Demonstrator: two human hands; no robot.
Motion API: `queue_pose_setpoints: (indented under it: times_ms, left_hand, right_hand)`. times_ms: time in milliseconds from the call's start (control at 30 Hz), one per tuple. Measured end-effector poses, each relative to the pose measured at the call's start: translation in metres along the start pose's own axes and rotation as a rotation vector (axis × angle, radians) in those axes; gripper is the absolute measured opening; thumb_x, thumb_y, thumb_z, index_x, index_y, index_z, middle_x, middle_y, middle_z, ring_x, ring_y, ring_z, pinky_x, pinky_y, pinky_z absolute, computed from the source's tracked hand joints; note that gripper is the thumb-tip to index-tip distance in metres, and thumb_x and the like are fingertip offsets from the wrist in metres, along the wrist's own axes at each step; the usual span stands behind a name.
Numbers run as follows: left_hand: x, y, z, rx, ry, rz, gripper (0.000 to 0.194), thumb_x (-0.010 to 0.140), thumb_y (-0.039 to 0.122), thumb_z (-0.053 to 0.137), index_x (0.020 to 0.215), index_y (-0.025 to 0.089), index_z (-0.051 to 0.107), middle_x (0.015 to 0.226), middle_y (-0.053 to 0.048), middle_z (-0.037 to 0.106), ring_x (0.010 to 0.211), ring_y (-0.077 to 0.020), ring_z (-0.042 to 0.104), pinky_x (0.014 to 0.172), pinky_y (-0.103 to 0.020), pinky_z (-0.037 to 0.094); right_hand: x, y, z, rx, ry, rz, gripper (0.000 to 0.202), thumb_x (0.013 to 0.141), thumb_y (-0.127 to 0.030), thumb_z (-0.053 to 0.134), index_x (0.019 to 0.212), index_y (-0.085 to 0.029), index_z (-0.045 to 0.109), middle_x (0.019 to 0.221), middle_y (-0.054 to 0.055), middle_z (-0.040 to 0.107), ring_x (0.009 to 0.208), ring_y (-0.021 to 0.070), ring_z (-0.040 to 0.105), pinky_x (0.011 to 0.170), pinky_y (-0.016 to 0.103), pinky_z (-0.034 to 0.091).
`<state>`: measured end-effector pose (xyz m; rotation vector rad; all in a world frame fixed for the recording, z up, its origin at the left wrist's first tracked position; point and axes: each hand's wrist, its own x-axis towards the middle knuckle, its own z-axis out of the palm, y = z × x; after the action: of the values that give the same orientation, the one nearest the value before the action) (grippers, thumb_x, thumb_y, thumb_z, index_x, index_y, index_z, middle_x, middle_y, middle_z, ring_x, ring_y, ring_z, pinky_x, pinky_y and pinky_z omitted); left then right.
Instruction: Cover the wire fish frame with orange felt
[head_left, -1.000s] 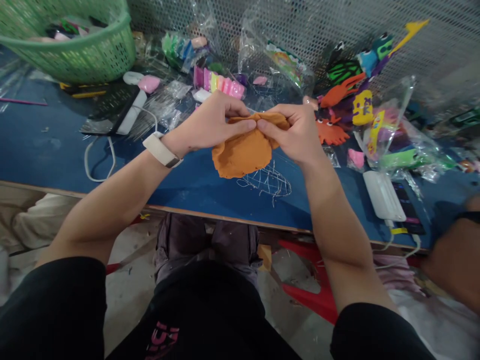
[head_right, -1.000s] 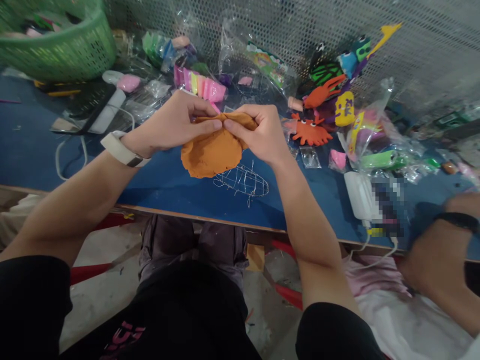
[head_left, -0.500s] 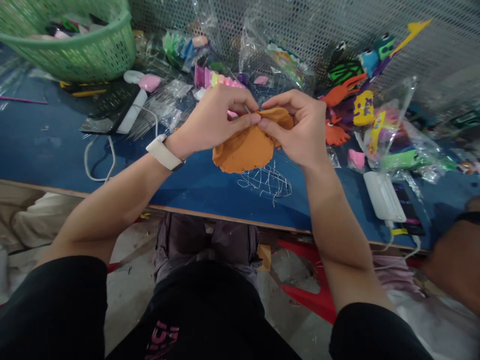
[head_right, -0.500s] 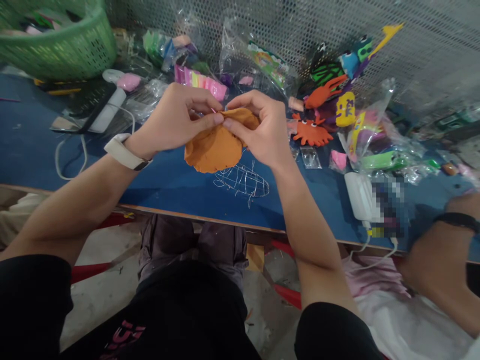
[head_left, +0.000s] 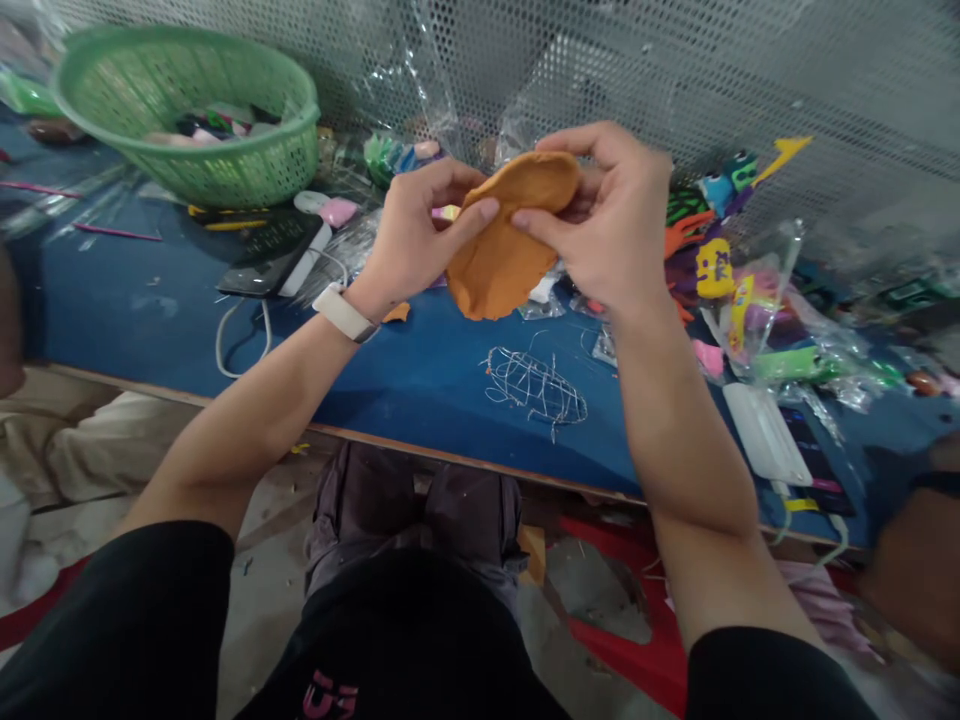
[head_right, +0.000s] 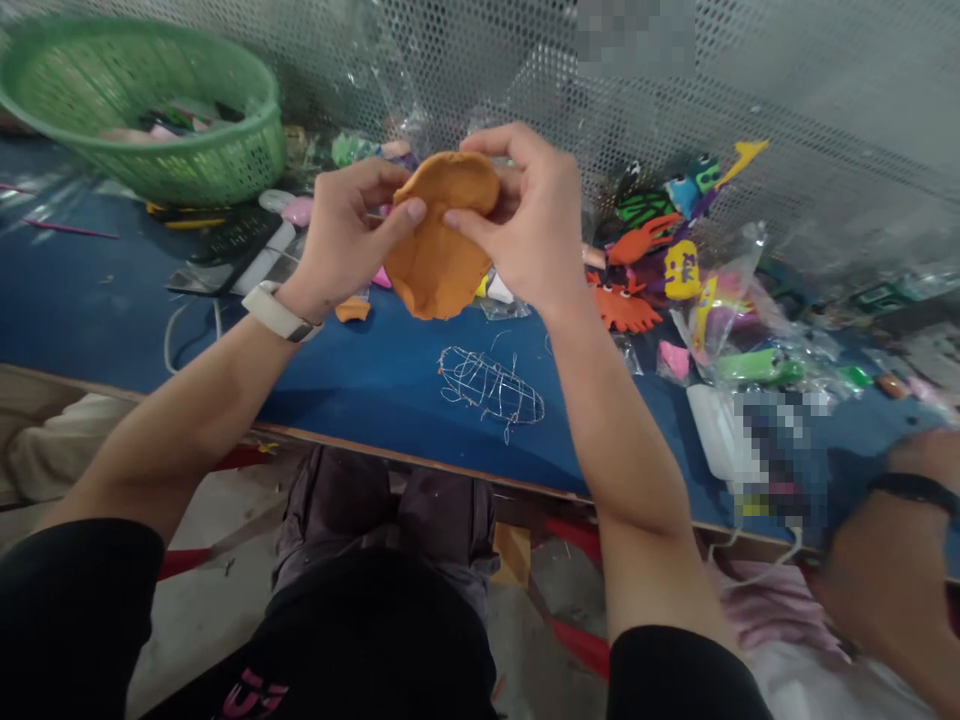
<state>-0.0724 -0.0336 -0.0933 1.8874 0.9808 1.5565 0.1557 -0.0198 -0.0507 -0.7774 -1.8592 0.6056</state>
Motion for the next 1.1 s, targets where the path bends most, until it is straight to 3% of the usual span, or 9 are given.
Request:
queue_pose_setpoints:
  times_ms: [100, 267, 467, 567, 667, 800, 900, 1033, 1100]
  left_hand:
    - [0.003, -0.004, -0.006, 0.027, 0.006, 0.010, 0.049, 0.100, 0.079, 0.076, 0.095, 0.030, 0.077, 0.103, -0.006, 0.085, 0.101, -0.0266, 0.077, 0.083, -0.045, 0.064]
    - [0.006, -0.006, -0.013, 0.018, 0.094, 0.093, 0.057, 0.104, 0.081, 0.076, 0.082, 0.029, 0.073, 0.085, 0.000, 0.073, 0.083, -0.0167, 0.063, 0.079, -0.041, 0.058]
    - [0.005, 0.000, -0.016, 0.030, 0.027, 0.049, 0.067, 0.097, 0.099, 0.073, 0.085, 0.032, 0.071, 0.087, -0.002, 0.072, 0.098, -0.0205, 0.063, 0.079, -0.045, 0.054]
    - [0.006, 0.000, -0.016, 0.035, -0.040, 0.015, 0.073, 0.089, 0.105, 0.075, 0.091, 0.032, 0.074, 0.083, -0.002, 0.069, 0.105, -0.0216, 0.060, 0.086, -0.045, 0.051]
    - [0.008, -0.003, -0.015, 0.043, -0.049, 0.008, 0.070, 0.087, 0.103, 0.077, 0.097, 0.034, 0.078, 0.084, -0.001, 0.074, 0.109, -0.0245, 0.061, 0.088, -0.046, 0.052]
    - [0.011, -0.008, -0.014, 0.070, -0.020, 0.051, 0.062, 0.090, 0.093, 0.082, 0.094, 0.031, 0.080, 0.087, 0.000, 0.077, 0.090, -0.0207, 0.057, 0.082, -0.045, 0.049]
    - [0.012, -0.008, -0.015, 0.140, -0.032, 0.052, 0.059, 0.097, 0.090, 0.077, 0.092, 0.031, 0.078, 0.077, 0.000, 0.072, 0.095, -0.0212, 0.055, 0.089, -0.045, 0.051]
    - [0.008, -0.001, -0.016, 0.142, -0.006, 0.041, 0.035, 0.097, 0.071, 0.078, 0.091, 0.036, 0.082, 0.091, 0.000, 0.083, 0.101, -0.0266, 0.065, 0.089, -0.048, 0.056]
    - [0.005, 0.004, -0.017, 0.158, -0.015, 0.012, 0.026, 0.095, 0.065, 0.075, 0.093, 0.041, 0.085, 0.096, 0.001, 0.087, 0.104, -0.0300, 0.069, 0.091, -0.049, 0.058]
  right_hand:
    - [0.013, -0.010, 0.004, -0.013, -0.059, -0.043, 0.066, 0.072, -0.070, 0.115, 0.113, -0.034, 0.078, 0.109, 0.008, 0.091, 0.107, 0.0400, 0.087, 0.102, 0.065, 0.075]
    - [0.015, -0.006, 0.013, -0.047, -0.003, -0.077, 0.055, 0.080, -0.073, 0.109, 0.105, -0.035, 0.079, 0.108, 0.008, 0.091, 0.109, 0.0404, 0.086, 0.098, 0.063, 0.078]
    - [0.012, 0.006, 0.013, -0.105, 0.026, -0.058, 0.057, 0.076, -0.081, 0.108, 0.093, -0.035, 0.078, 0.099, 0.007, 0.088, 0.100, 0.0380, 0.084, 0.095, 0.062, 0.077]
    - [0.011, 0.002, 0.012, -0.115, 0.035, -0.070, 0.063, 0.071, -0.089, 0.106, 0.087, -0.034, 0.078, 0.093, 0.006, 0.086, 0.096, 0.0378, 0.082, 0.094, 0.063, 0.076]
    - [0.008, -0.007, 0.012, -0.118, -0.008, -0.051, 0.060, 0.074, -0.089, 0.104, 0.087, -0.035, 0.078, 0.094, 0.008, 0.083, 0.102, 0.0421, 0.080, 0.100, 0.070, 0.073]
    - [0.005, -0.017, 0.012, -0.156, -0.028, -0.039, 0.050, 0.080, -0.081, 0.104, 0.090, -0.038, 0.081, 0.093, 0.006, 0.083, 0.097, 0.0394, 0.078, 0.097, 0.067, 0.073]
    - [0.004, -0.018, 0.013, -0.167, -0.019, -0.068, 0.040, 0.086, -0.069, 0.107, 0.093, -0.036, 0.085, 0.094, 0.005, 0.086, 0.092, 0.0354, 0.080, 0.091, 0.062, 0.073]
    - [0.004, -0.013, 0.015, -0.189, 0.005, -0.133, 0.011, 0.093, -0.039, 0.102, 0.095, -0.038, 0.091, 0.094, -0.001, 0.090, 0.090, 0.0311, 0.085, 0.082, 0.050, 0.071]
    - [0.004, -0.011, 0.016, -0.207, 0.041, -0.168, 0.019, 0.089, -0.021, 0.094, 0.090, -0.040, 0.090, 0.089, -0.005, 0.089, 0.084, 0.0278, 0.084, 0.076, 0.045, 0.069]
